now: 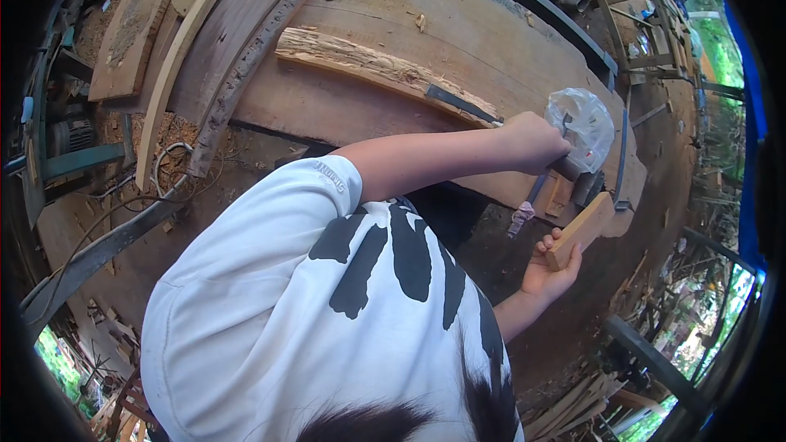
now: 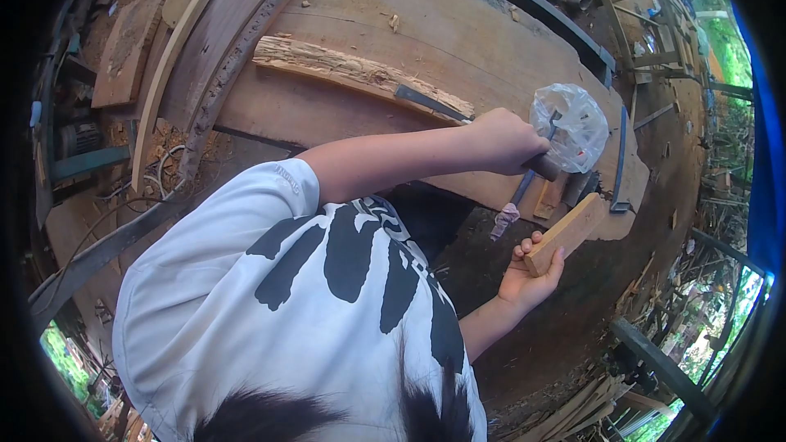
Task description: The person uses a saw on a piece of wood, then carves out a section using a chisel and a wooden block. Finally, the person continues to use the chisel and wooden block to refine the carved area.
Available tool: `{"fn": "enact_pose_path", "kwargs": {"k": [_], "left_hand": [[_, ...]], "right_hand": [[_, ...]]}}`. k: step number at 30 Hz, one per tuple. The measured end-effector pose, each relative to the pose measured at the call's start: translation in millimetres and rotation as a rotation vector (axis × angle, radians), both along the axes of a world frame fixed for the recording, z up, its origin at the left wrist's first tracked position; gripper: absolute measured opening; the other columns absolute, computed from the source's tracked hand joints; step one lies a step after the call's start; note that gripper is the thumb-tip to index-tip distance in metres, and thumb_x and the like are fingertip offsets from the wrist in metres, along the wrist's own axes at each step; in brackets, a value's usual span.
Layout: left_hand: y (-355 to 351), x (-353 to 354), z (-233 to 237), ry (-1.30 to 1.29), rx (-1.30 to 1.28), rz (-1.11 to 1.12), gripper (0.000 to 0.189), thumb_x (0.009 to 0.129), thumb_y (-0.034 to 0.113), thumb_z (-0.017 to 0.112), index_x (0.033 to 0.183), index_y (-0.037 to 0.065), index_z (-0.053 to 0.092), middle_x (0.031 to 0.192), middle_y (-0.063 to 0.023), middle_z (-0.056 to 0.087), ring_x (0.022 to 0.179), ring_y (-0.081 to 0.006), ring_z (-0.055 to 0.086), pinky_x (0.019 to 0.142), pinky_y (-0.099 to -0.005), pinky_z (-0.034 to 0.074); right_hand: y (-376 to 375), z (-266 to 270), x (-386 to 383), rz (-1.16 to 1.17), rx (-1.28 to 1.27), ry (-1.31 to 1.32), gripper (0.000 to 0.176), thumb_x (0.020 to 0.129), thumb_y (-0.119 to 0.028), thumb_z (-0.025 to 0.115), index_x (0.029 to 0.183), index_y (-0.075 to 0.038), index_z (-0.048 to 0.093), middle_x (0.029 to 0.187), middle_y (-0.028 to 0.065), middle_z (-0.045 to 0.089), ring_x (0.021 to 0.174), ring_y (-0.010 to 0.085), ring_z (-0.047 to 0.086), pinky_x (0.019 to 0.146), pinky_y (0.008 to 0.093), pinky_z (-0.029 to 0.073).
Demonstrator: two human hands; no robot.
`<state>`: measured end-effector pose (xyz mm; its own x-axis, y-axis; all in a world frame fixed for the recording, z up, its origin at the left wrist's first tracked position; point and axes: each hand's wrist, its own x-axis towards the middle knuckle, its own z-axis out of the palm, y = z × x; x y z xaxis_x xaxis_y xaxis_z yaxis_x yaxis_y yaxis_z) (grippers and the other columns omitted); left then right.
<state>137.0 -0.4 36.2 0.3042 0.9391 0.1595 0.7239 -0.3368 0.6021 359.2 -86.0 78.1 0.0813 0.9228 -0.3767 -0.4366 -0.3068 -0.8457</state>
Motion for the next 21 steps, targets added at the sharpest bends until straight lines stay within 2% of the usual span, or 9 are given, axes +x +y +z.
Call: {"fn": "enact_pose_path", "kwargs": {"k": [13, 16, 18, 19, 20, 21], "left_hand": [[0, -1, -17, 0.022, -0.124, -0.047, 0.021, 0.077, 0.021, 0.067, 0.095, 0.011, 0.066, 0.081, -0.0116, 0.069, 0.077, -0.0308, 0.069, 0.067, -0.0432, 0.055], [-1, 0, -16, 0.037, -0.136, -0.037, 0.02, 0.075, 0.021, 0.067, 0.093, 0.011, 0.066, 0.08, -0.0121, 0.069, 0.076, -0.0309, 0.069, 0.066, -0.0434, 0.055], [1, 1, -17, 0.021, -0.123, -0.029, 0.021, 0.074, 0.021, 0.068, 0.092, 0.01, 0.066, 0.079, -0.0122, 0.069, 0.076, -0.0309, 0.07, 0.066, -0.0432, 0.055], [3, 0, -18, 0.03, -0.107, -0.03, 0.021, 0.074, 0.021, 0.068, 0.092, 0.01, 0.066, 0.079, -0.0122, 0.069, 0.076, -0.0309, 0.07, 0.066, -0.0432, 0.055], [2, 0, -19, 0.034, -0.118, -0.008, 0.021, 0.074, 0.022, 0.068, 0.091, 0.01, 0.066, 0.079, -0.0121, 0.069, 0.076, -0.031, 0.07, 0.066, -0.0431, 0.055], [2, 0, -20, 0.037, -0.133, 0.015, 0.021, 0.073, 0.022, 0.069, 0.09, 0.01, 0.066, 0.078, -0.0121, 0.069, 0.075, -0.0312, 0.07, 0.066, -0.0431, 0.055]], "right_hand": [[8, -1, 13, -0.025, 0.035, 0.011, 0.042, 0.097, -0.03, 0.051, 0.121, 0.004, 0.042, 0.093, 0.0142, 0.053, 0.074, 0.018, 0.054, 0.062, 0.0274, 0.048], [15, -14, 19, -0.115, 0.095, 0.1, 0.041, 0.096, -0.028, 0.052, 0.119, 0.004, 0.042, 0.093, 0.0143, 0.053, 0.074, 0.018, 0.054, 0.062, 0.0272, 0.048], [19, -28, 5, -0.135, -0.003, 0.042, 0.042, 0.095, -0.028, 0.054, 0.119, 0.004, 0.042, 0.093, 0.0139, 0.054, 0.073, 0.0183, 0.054, 0.061, 0.0278, 0.049], [15, -26, -3, 0.047, -0.083, -0.08, 0.043, 0.094, -0.029, 0.057, 0.119, 0.003, 0.042, 0.092, 0.0141, 0.055, 0.071, 0.019, 0.055, 0.057, 0.0283, 0.048], [9, -15, -7, 0.352, -0.073, -0.203, 0.044, 0.093, -0.031, 0.058, 0.12, 0.0, 0.044, 0.091, 0.0145, 0.057, 0.068, 0.0198, 0.056, 0.054, 0.0284, 0.046], [10, -12, 1, 0.36, -0.082, -0.198, 0.043, 0.093, -0.032, 0.057, 0.121, -0.001, 0.044, 0.092, 0.0148, 0.057, 0.068, 0.0198, 0.056, 0.054, 0.0284, 0.046]]}}
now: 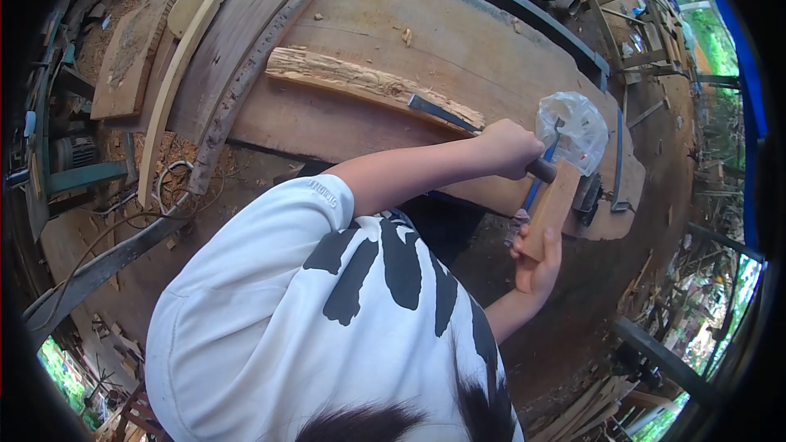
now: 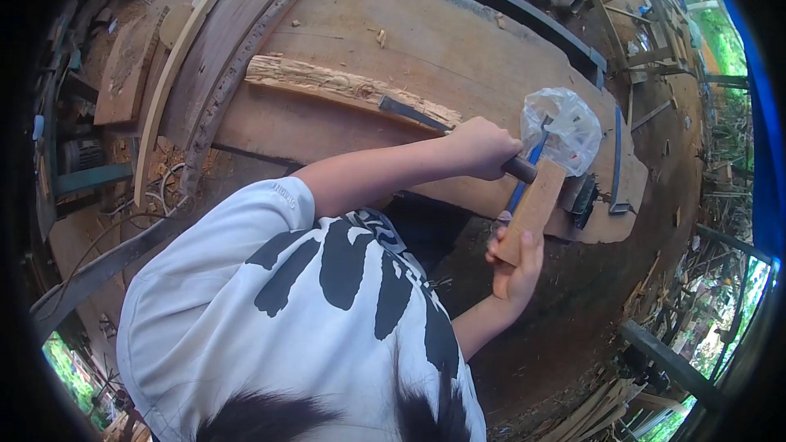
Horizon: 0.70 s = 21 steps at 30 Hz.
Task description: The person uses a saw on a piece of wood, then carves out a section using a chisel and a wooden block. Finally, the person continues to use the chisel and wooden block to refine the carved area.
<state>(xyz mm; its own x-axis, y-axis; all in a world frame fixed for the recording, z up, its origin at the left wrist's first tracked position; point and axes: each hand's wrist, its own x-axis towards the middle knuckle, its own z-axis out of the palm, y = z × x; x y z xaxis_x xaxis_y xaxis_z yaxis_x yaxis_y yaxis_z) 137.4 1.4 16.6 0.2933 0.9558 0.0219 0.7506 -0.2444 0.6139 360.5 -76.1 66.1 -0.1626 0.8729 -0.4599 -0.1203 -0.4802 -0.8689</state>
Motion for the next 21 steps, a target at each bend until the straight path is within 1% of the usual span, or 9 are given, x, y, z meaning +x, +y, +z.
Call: {"fn": "enact_pose_path", "kwargs": {"k": [1, 7, 9, 12, 14, 15, 17, 18, 21], "left_hand": [[1, -1, 1, 0.003, 0.005, 0.003, 0.021, 0.073, 0.022, 0.069, 0.09, 0.01, 0.066, 0.078, -0.0121, 0.069, 0.075, -0.0312, 0.07, 0.066, -0.0431, 0.055], [-2, 1, 4, 0.0, -0.007, -0.009, 0.02, 0.073, 0.021, 0.068, 0.089, 0.009, 0.065, 0.079, -0.0125, 0.069, 0.076, -0.0316, 0.07, 0.066, -0.0436, 0.055], [-1, 1, 1, 0.007, 0.0, 0.016, 0.02, 0.073, 0.021, 0.068, 0.088, 0.009, 0.065, 0.078, -0.0126, 0.069, 0.075, -0.0316, 0.069, 0.066, -0.0439, 0.055], [-3, -3, -2, 0.009, -0.023, 0.019, 0.021, 0.072, 0.021, 0.068, 0.089, 0.009, 0.065, 0.078, -0.0127, 0.069, 0.076, -0.0313, 0.069, 0.066, -0.0438, 0.054], [-5, -1, -4, 0.015, -0.016, 0.01, 0.021, 0.071, 0.021, 0.068, 0.088, 0.009, 0.066, 0.078, -0.0128, 0.069, 0.076, -0.0313, 0.069, 0.066, -0.0435, 0.054], [-7, 1, -5, 0.02, -0.004, -0.002, 0.021, 0.071, 0.021, 0.068, 0.088, 0.01, 0.066, 0.078, -0.0128, 0.069, 0.076, -0.0312, 0.069, 0.066, -0.0433, 0.054], [-5, -2, -11, 0.025, -0.021, 0.015, 0.02, 0.071, 0.02, 0.068, 0.088, 0.01, 0.066, 0.078, -0.0128, 0.069, 0.075, -0.0313, 0.069, 0.066, -0.0433, 0.054], [-5, -4, -12, 0.023, -0.046, 0.032, 0.02, 0.07, 0.02, 0.068, 0.087, 0.01, 0.067, 0.078, -0.0127, 0.069, 0.075, -0.0315, 0.069, 0.067, -0.0432, 0.054], [-5, -3, -15, 0.04, -0.046, 0.022, 0.019, 0.07, 0.019, 0.068, 0.086, 0.01, 0.067, 0.077, -0.0122, 0.069, 0.074, -0.0316, 0.069, 0.066, -0.0435, 0.054]], "right_hand": [[4, 3, 10, 0.009, -0.014, 0.002, 0.043, 0.094, -0.032, 0.057, 0.122, -0.002, 0.045, 0.092, 0.015, 0.057, 0.068, 0.0198, 0.056, 0.053, 0.0285, 0.046], [22, -14, 0, -0.482, 0.092, 0.138, 0.043, 0.094, -0.032, 0.056, 0.12, 0.001, 0.045, 0.091, 0.0138, 0.057, 0.068, 0.0191, 0.056, 0.059, 0.0304, 0.05], [4, 10, -15, 0.012, -0.05, -0.04, 0.039, 0.095, -0.031, 0.055, 0.117, -0.001, 0.046, 0.087, 0.0135, 0.057, 0.066, 0.0192, 0.057, 0.054, 0.0272, 0.048], [9, -1, -6, -0.018, -0.055, -0.046, 0.038, 0.096, -0.031, 0.054, 0.118, -0.002, 0.046, 0.085, 0.0141, 0.058, 0.062, 0.0195, 0.058, 0.047, 0.0249, 0.043], [18, -13, -7, -0.455, 0.01, 0.233, 0.036, 0.096, -0.03, 0.053, 0.119, -0.004, 0.045, 0.084, 0.0148, 0.059, 0.059, 0.0195, 0.059, 0.039, 0.0222, 0.036], [13, -13, -8, -0.457, 0.007, 0.235, 0.036, 0.096, -0.03, 0.053, 0.119, -0.004, 0.045, 0.084, 0.0148, 0.059, 0.059, 0.0195, 0.059, 0.039, 0.0222, 0.036], [3, -10, -13, 0.053, -0.082, 0.062, 0.035, 0.098, -0.031, 0.05, 0.119, -0.004, 0.046, 0.084, 0.0149, 0.059, 0.058, 0.0187, 0.059, 0.034, 0.0206, 0.03], [1, -5, -11, 0.048, -0.046, -0.003, 0.035, 0.098, -0.031, 0.048, 0.119, -0.003, 0.046, 0.083, 0.0142, 0.057, 0.058, 0.0178, 0.058, 0.032, 0.0193, 0.027], [15, -7, -2, -0.422, -0.029, 0.183, 0.038, 0.098, -0.034, 0.049, 0.118, -0.002, 0.045, 0.083, 0.0148, 0.059, 0.054, 0.0179, 0.058, 0.032, 0.0184, 0.028]]}}
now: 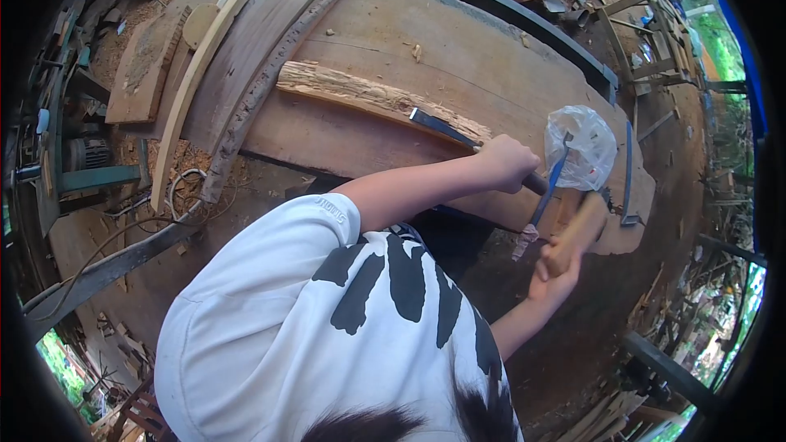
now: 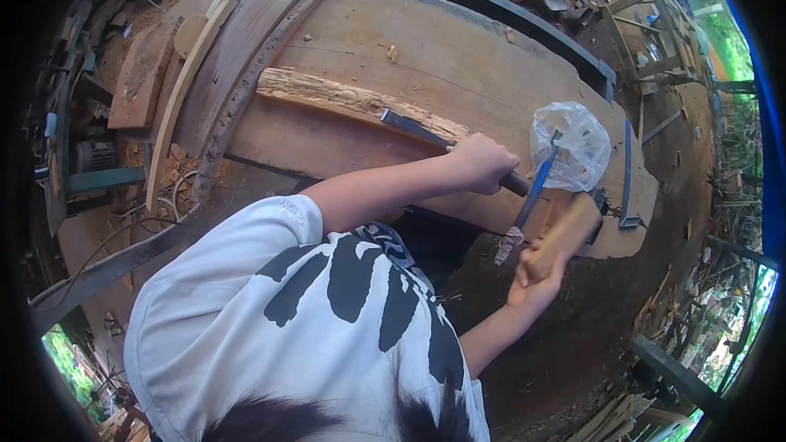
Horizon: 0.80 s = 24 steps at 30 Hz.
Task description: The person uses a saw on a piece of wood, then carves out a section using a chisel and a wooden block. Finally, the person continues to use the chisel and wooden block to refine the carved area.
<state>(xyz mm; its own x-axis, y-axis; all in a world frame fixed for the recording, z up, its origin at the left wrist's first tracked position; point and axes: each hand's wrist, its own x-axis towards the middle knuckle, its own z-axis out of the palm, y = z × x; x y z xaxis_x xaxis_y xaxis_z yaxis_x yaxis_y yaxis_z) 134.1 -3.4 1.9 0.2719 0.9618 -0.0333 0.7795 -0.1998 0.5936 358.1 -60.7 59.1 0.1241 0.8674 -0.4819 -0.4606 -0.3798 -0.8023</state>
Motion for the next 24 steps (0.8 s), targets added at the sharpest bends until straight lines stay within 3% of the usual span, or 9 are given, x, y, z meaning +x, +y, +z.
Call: {"fn": "enact_pose_path", "kwargs": {"k": [2, 4, 6, 9, 13, 17, 20, 21, 24], "left_hand": [[-1, 3, -4, 0.003, 0.006, 0.001, 0.019, 0.069, 0.019, 0.068, 0.086, 0.01, 0.067, 0.076, -0.0121, 0.069, 0.074, -0.0316, 0.069, 0.066, -0.0435, 0.054], [1, 2, -4, 0.005, 0.025, 0.0, 0.019, 0.069, 0.019, 0.068, 0.086, 0.01, 0.067, 0.076, -0.012, 0.069, 0.074, -0.0316, 0.069, 0.066, -0.0436, 0.054], [2, -1, -5, -0.019, 0.012, 0.012, 0.02, 0.069, 0.018, 0.068, 0.086, 0.009, 0.066, 0.076, -0.0123, 0.069, 0.074, -0.0321, 0.069, 0.066, -0.0436, 0.054], [1, 1, -5, -0.019, 0.025, 0.017, 0.02, 0.068, 0.018, 0.068, 0.087, 0.009, 0.066, 0.076, -0.0128, 0.069, 0.074, -0.0325, 0.069, 0.065, -0.0436, 0.054], [1, -3, -3, 0.01, 0.039, -0.023, 0.021, 0.069, 0.018, 0.068, 0.088, 0.01, 0.066, 0.077, -0.0133, 0.069, 0.075, -0.0325, 0.069, 0.065, -0.0438, 0.054], [0, -4, 1, -0.002, -0.023, -0.008, 0.022, 0.07, 0.018, 0.067, 0.089, 0.009, 0.065, 0.079, -0.0136, 0.069, 0.076, -0.0329, 0.069, 0.066, -0.0443, 0.054], [-1, -4, 4, 0.008, -0.015, -0.007, 0.021, 0.07, 0.019, 0.067, 0.089, 0.009, 0.064, 0.079, -0.0136, 0.069, 0.076, -0.0329, 0.069, 0.066, -0.0445, 0.054], [-1, -6, 5, 0.021, -0.005, -0.006, 0.021, 0.071, 0.019, 0.067, 0.089, 0.009, 0.064, 0.079, -0.0137, 0.069, 0.076, -0.0328, 0.069, 0.066, -0.0445, 0.054], [-2, -12, 2, 0.027, 0.012, 0.007, 0.021, 0.071, 0.02, 0.067, 0.089, 0.009, 0.064, 0.077, -0.0131, 0.069, 0.075, -0.0322, 0.069, 0.066, -0.0443, 0.054]], "right_hand": [[2, -15, 4, -0.059, 0.099, 0.095, 0.039, 0.098, -0.035, 0.049, 0.118, -0.002, 0.045, 0.085, 0.0152, 0.059, 0.057, 0.0177, 0.06, 0.033, 0.0177, 0.03], [-8, -4, -6, 0.54, 0.035, -0.223, 0.038, 0.099, -0.034, 0.048, 0.117, -0.002, 0.045, 0.087, 0.0152, 0.059, 0.064, 0.0171, 0.061, 0.034, 0.0176, 0.031], [-9, 1, -16, 0.527, 0.071, -0.225, 0.036, 0.098, -0.033, 0.05, 0.117, -0.002, 0.045, 0.088, 0.0156, 0.059, 0.063, 0.0171, 0.061, 0.034, 0.018, 0.031], [6, -11, -19, -0.019, 0.175, -0.111, 0.037, 0.096, -0.032, 0.054, 0.116, -0.002, 0.045, 0.083, 0.0152, 0.061, 0.054, 0.0174, 0.059, 0.035, 0.0184, 0.031], [-4, -5, -22, 0.567, 0.107, -0.371, 0.037, 0.095, -0.034, 0.056, 0.115, -0.004, 0.045, 0.082, 0.0136, 0.062, 0.056, 0.0166, 0.06, 0.035, 0.0191, 0.032], [13, 1, -13, 0.043, 0.277, -0.396, 0.034, 0.095, -0.032, 0.056, 0.113, -0.006, 0.046, 0.083, 0.0154, 0.063, 0.058, 0.0168, 0.062, 0.034, 0.0195, 0.032], [8, -16, -24, 0.047, 0.149, -0.472, 0.033, 0.095, -0.03, 0.056, 0.115, -0.006, 0.045, 0.084, 0.0165, 0.063, 0.058, 0.0167, 0.062, 0.034, 0.0192, 0.031], [2, -15, -18, 0.429, 0.096, -0.452, 0.035, 0.096, -0.033, 0.054, 0.114, -0.004, 0.047, 0.085, 0.0171, 0.063, 0.059, 0.0168, 0.063, 0.033, 0.0193, 0.03], [0, -16, -5, 0.349, 0.049, -0.256, 0.038, 0.097, -0.036, 0.051, 0.112, -0.002, 0.049, 0.086, 0.017, 0.063, 0.061, 0.0174, 0.063, 0.033, 0.0195, 0.03]]}}
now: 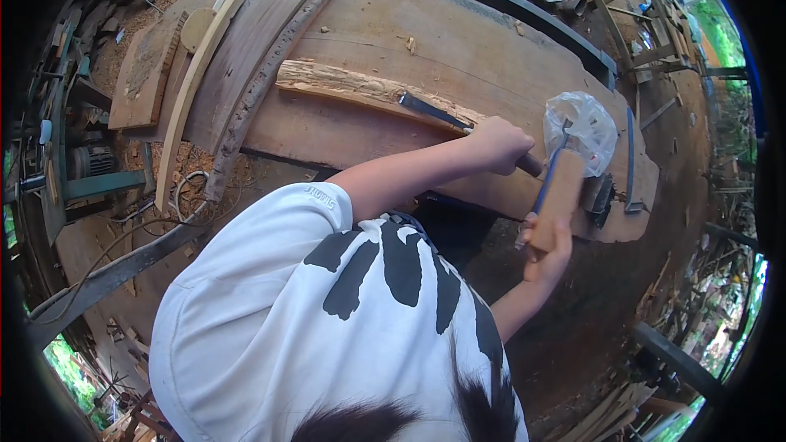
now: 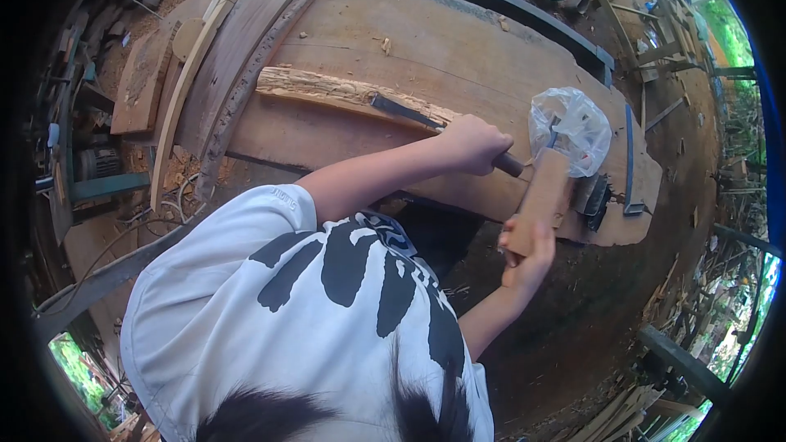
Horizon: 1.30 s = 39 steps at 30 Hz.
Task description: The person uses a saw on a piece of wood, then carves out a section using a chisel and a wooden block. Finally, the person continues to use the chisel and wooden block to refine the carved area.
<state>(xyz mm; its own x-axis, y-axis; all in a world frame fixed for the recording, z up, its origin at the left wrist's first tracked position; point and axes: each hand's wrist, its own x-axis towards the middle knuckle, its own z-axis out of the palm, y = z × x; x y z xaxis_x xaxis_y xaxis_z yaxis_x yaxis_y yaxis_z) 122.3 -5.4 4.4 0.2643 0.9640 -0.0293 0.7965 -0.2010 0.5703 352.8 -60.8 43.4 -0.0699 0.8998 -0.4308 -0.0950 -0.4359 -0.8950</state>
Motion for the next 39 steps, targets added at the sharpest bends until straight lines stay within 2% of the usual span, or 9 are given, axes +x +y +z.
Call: {"fn": "enact_pose_path", "kwargs": {"k": [2, 4, 5, 7, 8, 13, 21, 28, 39], "left_hand": [[0, 2, -1, -0.004, 0.019, 0.008, 0.02, 0.072, 0.02, 0.067, 0.089, 0.01, 0.064, 0.077, -0.0126, 0.069, 0.075, -0.0319, 0.069, 0.065, -0.0442, 0.054], [-3, 6, 7, -0.009, 0.047, 0.006, 0.019, 0.073, 0.02, 0.067, 0.089, 0.01, 0.065, 0.076, -0.0121, 0.069, 0.074, -0.0316, 0.069, 0.065, -0.0441, 0.054], [-4, 7, 12, -0.012, 0.063, 0.002, 0.018, 0.073, 0.02, 0.066, 0.088, 0.01, 0.065, 0.076, -0.0117, 0.069, 0.074, -0.0315, 0.069, 0.065, -0.044, 0.054], [-3, 11, 22, -0.016, 0.083, 0.002, 0.018, 0.074, 0.02, 0.066, 0.088, 0.011, 0.065, 0.075, -0.0113, 0.069, 0.074, -0.0314, 0.069, 0.065, -0.044, 0.054], [-1, 15, 25, -0.015, 0.092, -0.046, 0.018, 0.074, 0.02, 0.066, 0.089, 0.011, 0.065, 0.076, -0.0115, 0.069, 0.074, -0.0312, 0.069, 0.065, -0.0437, 0.054], [-6, 46, 53, -0.136, 0.077, -0.205, 0.019, 0.073, 0.018, 0.067, 0.091, 0.011, 0.065, 0.078, -0.012, 0.069, 0.075, -0.0305, 0.07, 0.064, -0.0431, 0.054], [3, 60, 43, -0.084, 0.083, -0.321, 0.027, 0.072, 0.015, 0.067, 0.097, 0.01, 0.064, 0.082, -0.0104, 0.069, 0.078, -0.0293, 0.069, 0.064, -0.0414, 0.053], [7, 65, 35, -0.064, 0.116, -0.297, 0.026, 0.073, 0.017, 0.068, 0.097, 0.011, 0.065, 0.081, -0.0087, 0.069, 0.078, -0.0286, 0.07, 0.064, -0.0407, 0.053], [-14, 58, 43, -0.082, 0.169, -0.286, 0.015, 0.078, 0.018, 0.066, 0.091, 0.011, 0.066, 0.075, -0.0097, 0.069, 0.073, -0.0284, 0.07, 0.061, -0.0407, 0.054]], "right_hand": [[5, 2, -3, -0.344, 0.113, 0.116, 0.038, 0.097, -0.035, 0.048, 0.111, 0.001, 0.05, 0.088, 0.017, 0.063, 0.058, 0.0182, 0.061, 0.034, 0.0201, 0.03], [7, -9, -13, -0.512, 0.189, 0.182, 0.038, 0.098, -0.033, 0.046, 0.114, 0.001, 0.05, 0.091, 0.0173, 0.062, 0.063, 0.0193, 0.061, 0.035, 0.0198, 0.031], [3, -5, -7, -0.517, 0.193, 0.181, 0.038, 0.098, -0.033, 0.046, 0.114, 0.001, 0.05, 0.091, 0.0173, 0.062, 0.063, 0.0193, 0.061, 0.035, 0.0198, 0.031], [-10, 7, 13, -0.001, -0.014, 0.009, 0.041, 0.099, -0.033, 0.043, 0.12, 0.002, 0.046, 0.096, 0.0178, 0.059, 0.072, 0.02, 0.061, 0.036, 0.0194, 0.032], [-11, 12, 21, 0.002, -0.013, 0.008, 0.041, 0.099, -0.033, 0.043, 0.12, 0.002, 0.046, 0.096, 0.0178, 0.059, 0.072, 0.02, 0.061, 0.036, 0.0194, 0.032], [-9, 22, 67, -0.489, 0.214, 0.231, 0.048, 0.098, -0.033, 0.041, 0.13, 0.003, 0.037, 0.097, 0.017, 0.055, 0.073, 0.018, 0.056, 0.037, 0.0199, 0.036], [-33, 21, 65, -0.502, 0.115, 0.215, 0.047, 0.096, -0.031, 0.042, 0.13, 0.003, 0.039, 0.09, 0.0156, 0.055, 0.064, 0.016, 0.053, 0.036, 0.0196, 0.034], [-29, 15, 62, -0.456, 0.095, 0.299, 0.045, 0.095, -0.028, 0.042, 0.128, 0.002, 0.038, 0.093, 0.0173, 0.053, 0.068, 0.0173, 0.053, 0.037, 0.0204, 0.035], [-26, 10, 50, -0.433, 0.069, 0.261, 0.046, 0.095, -0.03, 0.044, 0.128, 0.002, 0.039, 0.091, 0.0167, 0.054, 0.067, 0.0178, 0.054, 0.039, 0.0207, 0.035]]}}
